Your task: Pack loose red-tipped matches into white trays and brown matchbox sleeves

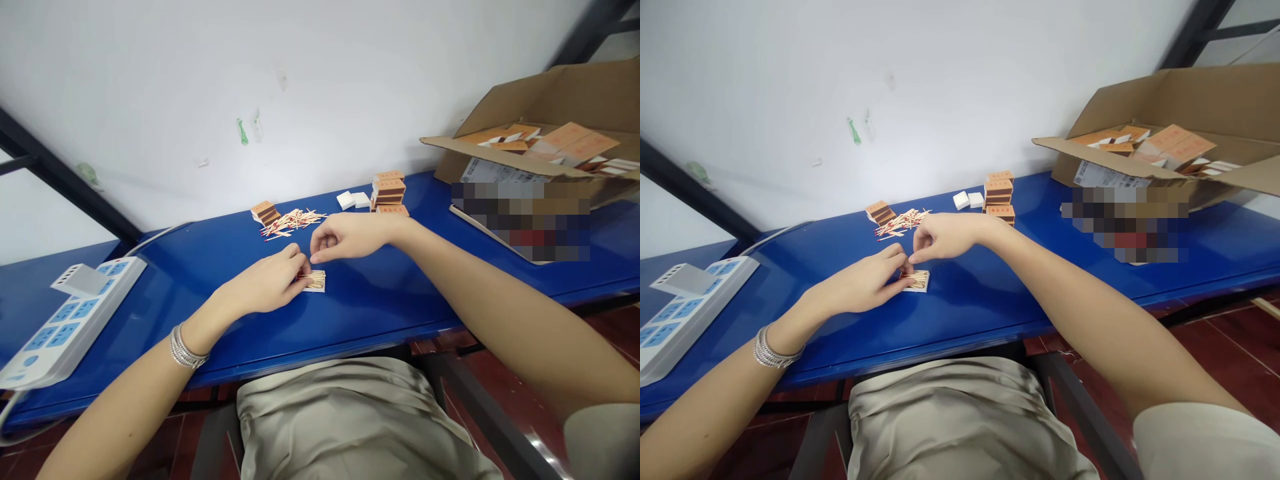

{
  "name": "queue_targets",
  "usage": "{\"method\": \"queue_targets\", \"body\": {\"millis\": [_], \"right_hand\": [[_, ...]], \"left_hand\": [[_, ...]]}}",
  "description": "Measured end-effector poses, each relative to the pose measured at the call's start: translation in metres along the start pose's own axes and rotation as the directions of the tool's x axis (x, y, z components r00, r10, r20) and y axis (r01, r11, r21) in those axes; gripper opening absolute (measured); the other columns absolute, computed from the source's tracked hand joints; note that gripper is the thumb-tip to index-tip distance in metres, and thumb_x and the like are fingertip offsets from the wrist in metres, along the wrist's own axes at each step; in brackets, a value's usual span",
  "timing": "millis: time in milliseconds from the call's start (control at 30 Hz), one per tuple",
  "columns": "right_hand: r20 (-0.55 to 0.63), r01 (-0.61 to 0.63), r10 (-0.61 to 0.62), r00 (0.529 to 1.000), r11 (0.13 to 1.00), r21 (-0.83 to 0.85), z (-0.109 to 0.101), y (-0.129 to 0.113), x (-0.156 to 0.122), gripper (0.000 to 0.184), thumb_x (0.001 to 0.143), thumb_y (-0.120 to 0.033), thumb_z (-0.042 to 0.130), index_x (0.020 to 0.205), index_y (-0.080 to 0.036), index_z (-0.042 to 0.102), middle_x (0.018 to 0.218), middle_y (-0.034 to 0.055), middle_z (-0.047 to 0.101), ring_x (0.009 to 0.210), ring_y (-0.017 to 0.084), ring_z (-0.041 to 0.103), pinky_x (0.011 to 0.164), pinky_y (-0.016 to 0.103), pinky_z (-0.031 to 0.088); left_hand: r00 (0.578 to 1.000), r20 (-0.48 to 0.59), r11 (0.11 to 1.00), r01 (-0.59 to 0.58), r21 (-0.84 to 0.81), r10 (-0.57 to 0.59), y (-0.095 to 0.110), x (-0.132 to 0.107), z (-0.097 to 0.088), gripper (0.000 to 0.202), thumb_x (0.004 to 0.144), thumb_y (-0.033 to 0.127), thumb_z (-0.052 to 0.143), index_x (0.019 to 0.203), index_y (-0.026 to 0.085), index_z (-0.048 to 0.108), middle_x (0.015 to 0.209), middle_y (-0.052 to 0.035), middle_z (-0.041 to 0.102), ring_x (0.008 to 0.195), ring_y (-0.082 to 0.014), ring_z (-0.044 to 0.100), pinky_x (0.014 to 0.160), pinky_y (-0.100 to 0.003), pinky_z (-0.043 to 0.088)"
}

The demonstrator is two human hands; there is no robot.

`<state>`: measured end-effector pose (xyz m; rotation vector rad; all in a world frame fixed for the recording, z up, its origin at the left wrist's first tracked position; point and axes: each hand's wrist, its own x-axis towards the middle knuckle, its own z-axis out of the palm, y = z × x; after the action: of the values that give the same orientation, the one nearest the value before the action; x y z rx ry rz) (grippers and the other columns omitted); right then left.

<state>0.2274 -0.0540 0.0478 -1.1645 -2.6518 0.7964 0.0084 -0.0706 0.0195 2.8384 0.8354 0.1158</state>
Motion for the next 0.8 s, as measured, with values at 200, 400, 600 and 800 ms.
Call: {"method": "queue_targets", "body": {"millis": [200,400,600,800], "right_hand": [[0.042,0.015,-0.015,0.999,1.0,0.005,0.001,0.002,0.001,0.029,0.078,-0.041,0.063,0.09,-0.017,0.072,0.077,0.0028,0.071,0.066,0.013,0.058,0.061,0.025,0.039],[0.172,-0.02,0.023,0.985,1.0,-0.016,0.009,-0.004,0.006,0.032,0.071,-0.044,0.069,0.085,-0.016,0.072,0.075,0.0026,0.071,0.066,0.013,0.059,0.06,0.024,0.039],[0.149,-0.043,0.044,0.988,0.999,-0.012,0.015,-0.001,0.01,0.025,0.072,-0.039,0.067,0.084,-0.018,0.073,0.077,0.0018,0.072,0.066,0.013,0.06,0.061,0.024,0.039],[0.122,-0.034,0.033,0.992,0.999,0.007,0.017,-0.001,0.011,0.021,0.073,-0.035,0.067,0.083,-0.017,0.072,0.075,0.0015,0.072,0.063,0.012,0.061,0.058,0.024,0.04]], "left_hand": [[1.0,-0.005,0.998,-0.007,-0.068,0.007,-0.005,0.0,-0.005,0.021,0.092,0.034,0.046,0.097,0.017,0.058,0.097,-0.0068,0.055,0.08,-0.0162,0.055,0.076,-0.032,0.046],[0.998,-0.005,0.989,0.056,-0.139,-0.057,-0.013,-0.001,-0.016,0.028,0.087,0.041,0.053,0.1,0.016,0.058,0.085,-0.0037,0.06,0.069,-0.0138,0.053,0.066,-0.028,0.044],[0.997,0.047,0.981,0.071,-0.179,-0.064,-0.019,0.0,-0.014,0.052,0.072,0.053,0.07,0.105,0.015,0.06,0.084,-0.0028,0.061,0.066,-0.0126,0.052,0.06,-0.026,0.042],[0.996,0.045,0.984,0.081,-0.159,-0.075,-0.016,0.002,-0.011,0.041,0.077,0.05,0.066,0.098,0.015,0.062,0.081,-0.0025,0.062,0.064,-0.0121,0.052,0.059,-0.025,0.041]]}}
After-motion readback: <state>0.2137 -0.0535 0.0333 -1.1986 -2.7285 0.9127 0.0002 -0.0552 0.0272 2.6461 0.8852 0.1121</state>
